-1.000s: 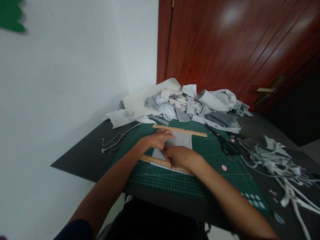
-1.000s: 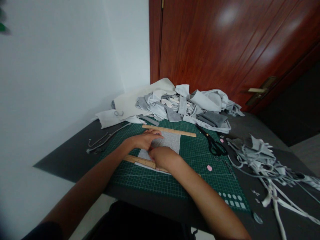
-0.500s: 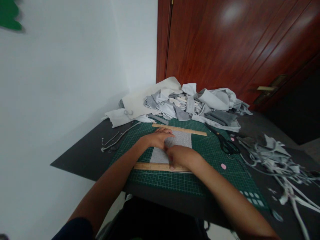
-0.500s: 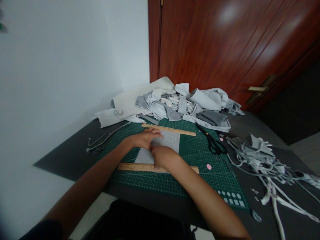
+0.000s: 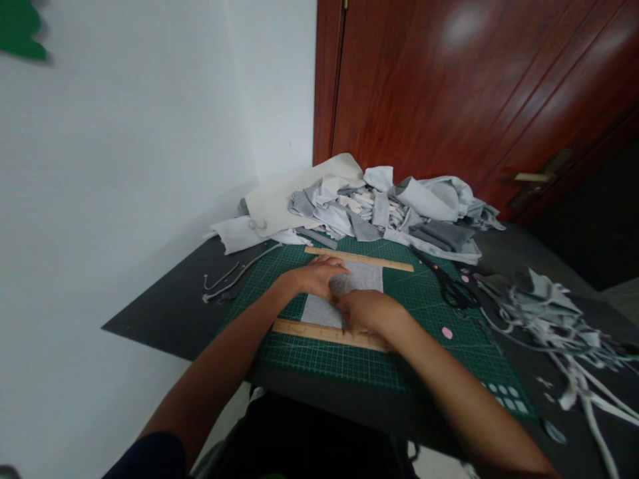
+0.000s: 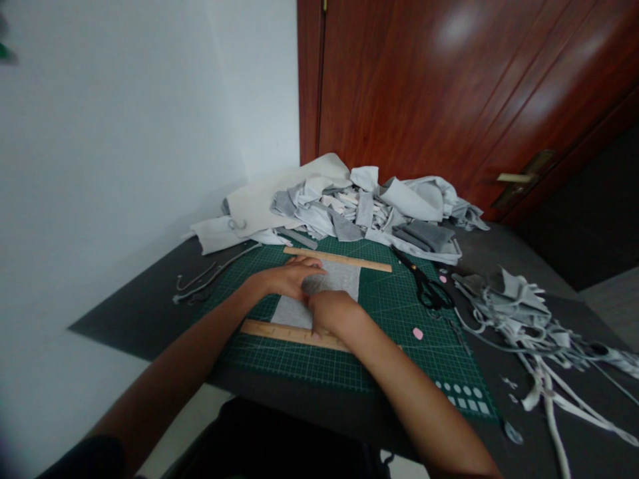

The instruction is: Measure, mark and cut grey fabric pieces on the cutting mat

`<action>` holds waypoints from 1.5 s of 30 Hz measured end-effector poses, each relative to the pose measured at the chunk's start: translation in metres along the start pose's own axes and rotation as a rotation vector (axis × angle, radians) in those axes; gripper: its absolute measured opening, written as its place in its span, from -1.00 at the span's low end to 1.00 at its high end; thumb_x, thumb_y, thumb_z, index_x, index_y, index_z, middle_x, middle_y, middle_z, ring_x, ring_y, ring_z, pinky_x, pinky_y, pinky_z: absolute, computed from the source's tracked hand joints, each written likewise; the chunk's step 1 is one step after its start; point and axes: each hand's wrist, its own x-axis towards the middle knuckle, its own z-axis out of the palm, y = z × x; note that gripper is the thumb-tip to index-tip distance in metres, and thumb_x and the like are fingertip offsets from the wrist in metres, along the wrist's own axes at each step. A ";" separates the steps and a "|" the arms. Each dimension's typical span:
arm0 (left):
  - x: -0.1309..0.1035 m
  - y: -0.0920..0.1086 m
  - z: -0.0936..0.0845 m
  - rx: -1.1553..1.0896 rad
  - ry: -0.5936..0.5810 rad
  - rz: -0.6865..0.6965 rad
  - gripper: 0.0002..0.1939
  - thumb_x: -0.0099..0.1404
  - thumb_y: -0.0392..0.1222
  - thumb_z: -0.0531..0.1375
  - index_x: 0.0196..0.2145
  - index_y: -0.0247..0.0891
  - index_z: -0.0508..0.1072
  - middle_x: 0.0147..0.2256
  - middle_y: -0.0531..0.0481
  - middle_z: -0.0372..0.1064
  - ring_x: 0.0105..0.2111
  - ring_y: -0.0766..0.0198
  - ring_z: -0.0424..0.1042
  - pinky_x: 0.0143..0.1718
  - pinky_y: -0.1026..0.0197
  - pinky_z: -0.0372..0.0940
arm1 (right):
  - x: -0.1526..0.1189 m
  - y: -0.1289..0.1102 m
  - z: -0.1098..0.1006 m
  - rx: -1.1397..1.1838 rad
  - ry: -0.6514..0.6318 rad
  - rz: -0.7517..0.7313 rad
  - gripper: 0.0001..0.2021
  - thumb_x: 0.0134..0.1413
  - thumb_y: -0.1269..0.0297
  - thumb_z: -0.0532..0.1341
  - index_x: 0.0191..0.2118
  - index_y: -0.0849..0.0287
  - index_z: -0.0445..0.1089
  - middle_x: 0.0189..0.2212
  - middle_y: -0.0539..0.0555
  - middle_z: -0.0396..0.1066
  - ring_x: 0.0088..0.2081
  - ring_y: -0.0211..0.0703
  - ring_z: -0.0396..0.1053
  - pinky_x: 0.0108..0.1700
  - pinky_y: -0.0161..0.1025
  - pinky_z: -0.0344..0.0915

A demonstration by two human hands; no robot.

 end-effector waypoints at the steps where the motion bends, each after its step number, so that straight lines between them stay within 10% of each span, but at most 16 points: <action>1: 0.000 0.000 0.000 -0.001 -0.003 -0.002 -0.17 0.02 0.13 0.46 0.23 -0.02 0.40 0.35 -0.08 0.15 0.32 -0.11 0.11 0.36 -0.06 0.00 | -0.003 -0.002 -0.001 -0.001 0.004 -0.015 -0.56 -0.03 0.27 0.47 0.03 0.19 0.57 -0.07 0.21 0.61 -0.07 0.15 0.56 -0.20 -0.21 0.36; 9: 0.000 -0.012 -0.002 -0.057 -0.024 0.010 -0.18 0.03 -0.02 0.45 0.25 -0.08 0.38 0.36 -0.08 0.14 0.36 -0.09 0.09 0.39 -0.01 -0.04 | -0.007 -0.023 0.005 -0.037 0.045 -0.071 -0.55 -0.03 0.20 0.50 0.02 0.19 0.57 -0.05 0.24 0.60 -0.02 0.18 0.56 -0.10 -0.16 0.41; 24: -0.008 0.002 -0.021 -0.002 -0.304 -0.150 0.32 -0.14 0.38 0.44 0.46 -0.07 0.02 0.51 -0.11 -0.42 0.48 -0.23 -0.41 0.44 -0.16 -0.31 | 0.001 0.005 0.000 0.006 0.048 0.016 -0.57 -0.02 0.31 0.46 0.03 0.18 0.56 -0.03 0.19 0.60 -0.03 0.13 0.54 -0.20 -0.25 0.31; 45: -0.022 -0.003 -0.036 0.050 -0.397 -0.334 0.55 -0.33 0.36 0.45 0.50 -0.03 -0.19 0.50 -0.07 -0.56 0.47 -0.32 -0.46 0.42 -0.25 -0.26 | 0.015 -0.004 0.014 0.097 0.056 -0.142 -0.65 -0.04 0.24 0.45 -0.07 0.12 0.59 -0.17 0.08 0.62 -0.17 -0.01 0.53 -0.30 -0.28 0.21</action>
